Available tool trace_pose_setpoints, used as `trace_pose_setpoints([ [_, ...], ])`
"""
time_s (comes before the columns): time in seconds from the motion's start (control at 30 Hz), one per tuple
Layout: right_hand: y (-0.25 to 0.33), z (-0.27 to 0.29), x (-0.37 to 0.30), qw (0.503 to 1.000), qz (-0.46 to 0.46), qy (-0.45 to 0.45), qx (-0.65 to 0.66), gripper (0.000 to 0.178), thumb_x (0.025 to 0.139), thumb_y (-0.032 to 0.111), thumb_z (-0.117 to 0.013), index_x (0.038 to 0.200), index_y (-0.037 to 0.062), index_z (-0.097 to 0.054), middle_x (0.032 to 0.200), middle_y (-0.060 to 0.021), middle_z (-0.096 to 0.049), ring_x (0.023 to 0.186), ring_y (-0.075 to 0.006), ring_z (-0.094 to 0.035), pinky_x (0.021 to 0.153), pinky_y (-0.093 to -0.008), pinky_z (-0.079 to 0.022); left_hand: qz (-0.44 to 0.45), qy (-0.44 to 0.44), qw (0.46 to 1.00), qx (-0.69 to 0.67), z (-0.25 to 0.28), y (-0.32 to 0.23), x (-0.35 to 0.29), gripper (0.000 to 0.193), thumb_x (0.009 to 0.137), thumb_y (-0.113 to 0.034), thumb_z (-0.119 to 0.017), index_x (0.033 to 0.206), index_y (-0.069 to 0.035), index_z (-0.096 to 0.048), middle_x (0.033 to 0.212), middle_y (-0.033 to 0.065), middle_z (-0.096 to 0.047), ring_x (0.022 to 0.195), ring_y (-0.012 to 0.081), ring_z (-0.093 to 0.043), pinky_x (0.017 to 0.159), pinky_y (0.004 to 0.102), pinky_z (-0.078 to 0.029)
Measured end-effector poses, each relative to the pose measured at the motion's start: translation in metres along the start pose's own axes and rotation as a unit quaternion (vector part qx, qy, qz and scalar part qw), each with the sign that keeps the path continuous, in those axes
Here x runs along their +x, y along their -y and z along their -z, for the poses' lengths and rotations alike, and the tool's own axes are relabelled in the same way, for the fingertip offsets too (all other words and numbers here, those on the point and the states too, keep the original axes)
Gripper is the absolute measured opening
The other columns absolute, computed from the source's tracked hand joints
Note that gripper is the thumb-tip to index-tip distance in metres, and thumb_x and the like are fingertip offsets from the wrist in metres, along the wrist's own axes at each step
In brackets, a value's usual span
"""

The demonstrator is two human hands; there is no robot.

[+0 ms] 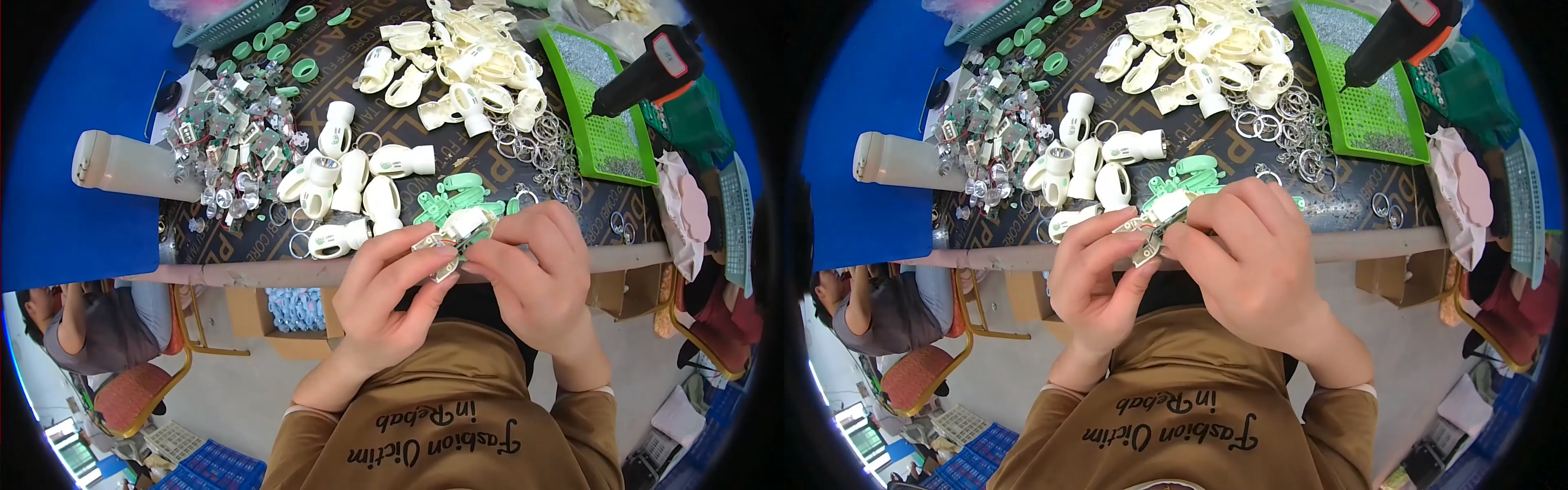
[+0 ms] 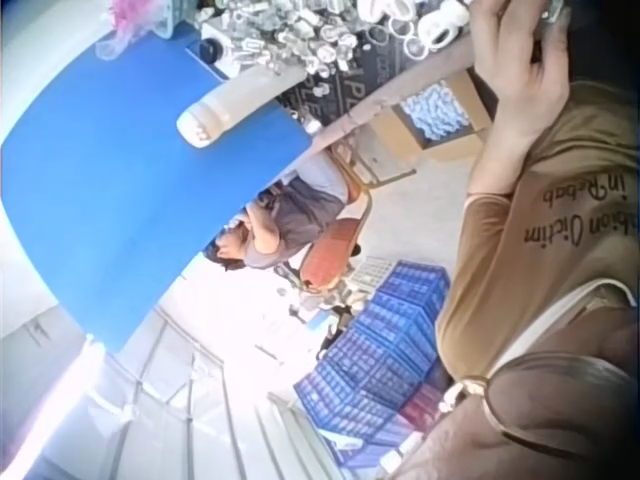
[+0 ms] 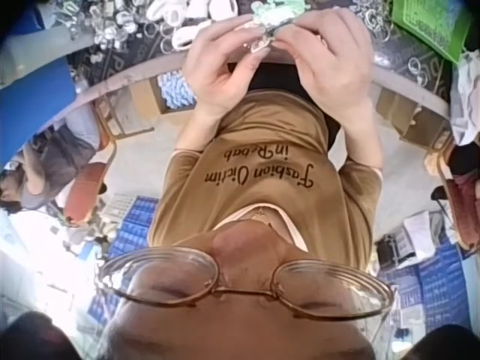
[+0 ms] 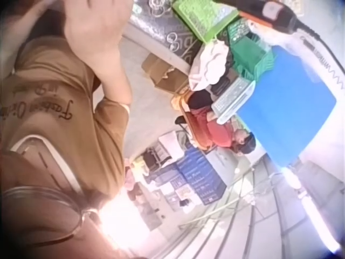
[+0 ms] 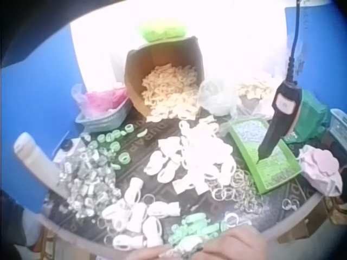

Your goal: The person is assembling small white plastic components by inserting metal and green plastic parts into them using their hands.

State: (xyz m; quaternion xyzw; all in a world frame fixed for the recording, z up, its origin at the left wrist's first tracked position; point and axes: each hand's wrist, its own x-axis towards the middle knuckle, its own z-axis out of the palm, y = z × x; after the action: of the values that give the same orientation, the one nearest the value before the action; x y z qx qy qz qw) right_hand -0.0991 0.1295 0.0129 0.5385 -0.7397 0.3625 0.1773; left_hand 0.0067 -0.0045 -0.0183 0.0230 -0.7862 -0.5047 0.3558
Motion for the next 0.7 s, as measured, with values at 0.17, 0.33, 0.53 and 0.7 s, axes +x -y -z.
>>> trace_pose_setpoints([
  [0.17, -0.001, -0.005, 0.0, 1.0, 0.02, -0.019, 0.009, 0.019, 0.06, 0.011, -0.064, 0.078, 0.0069, -0.06, 0.076, -0.0022, -0.054, 0.065, -0.0199, -0.051, 0.055, -0.0317, -0.036, -0.001, -0.004, 1.0, -0.001, 0.002, 0.0, -0.001, 0.03, 0.067, 0.003, -0.073, 0.095, -0.002, -0.065, 0.101, 0.0144, -0.06, 0.085, 0.022, -0.061, 0.071, 0.0284, -0.051],
  [0.33, 0.0, -0.006, -0.001, 0.999, 0.03, -0.037, 0.007, 0.02, 0.061, 0.012, -0.065, 0.079, 0.0062, -0.06, 0.077, -0.0024, -0.054, 0.066, -0.0193, -0.051, 0.054, -0.0308, -0.035, 0.007, -0.005, 1.0, -0.008, 0.002, -0.003, 0.0, 0.03, 0.067, 0.003, -0.073, 0.095, -0.002, -0.065, 0.101, 0.0142, -0.06, 0.083, 0.0215, -0.061, 0.07, 0.0279, -0.051],
  [0.53, 0.004, 0.0, 0.001, 1.0, 0.003, 0.005, -0.022, 0.022, 0.06, 0.014, -0.066, 0.079, 0.0049, -0.059, 0.077, -0.0028, -0.054, 0.065, -0.0188, -0.051, 0.054, -0.031, -0.034, -0.024, 0.029, 0.997, 0.067, 0.005, -0.011, 0.002, 0.03, 0.067, 0.003, -0.074, 0.095, -0.003, -0.066, 0.103, 0.0142, -0.059, 0.083, 0.0212, -0.061, 0.069, 0.027, -0.051],
  [0.7, -0.005, -0.006, -0.007, 0.996, 0.07, -0.05, -0.014, 0.028, 0.059, 0.014, -0.068, 0.084, 0.0037, -0.065, 0.078, -0.0013, -0.055, 0.065, -0.0177, -0.05, 0.055, -0.0292, -0.034, 0.013, -0.003, 1.0, 0.027, 0.002, -0.006, -0.002, 0.029, 0.067, 0.003, -0.073, 0.095, -0.002, -0.065, 0.102, 0.0142, -0.059, 0.082, 0.0206, -0.061, 0.069, 0.0269, -0.051],
])
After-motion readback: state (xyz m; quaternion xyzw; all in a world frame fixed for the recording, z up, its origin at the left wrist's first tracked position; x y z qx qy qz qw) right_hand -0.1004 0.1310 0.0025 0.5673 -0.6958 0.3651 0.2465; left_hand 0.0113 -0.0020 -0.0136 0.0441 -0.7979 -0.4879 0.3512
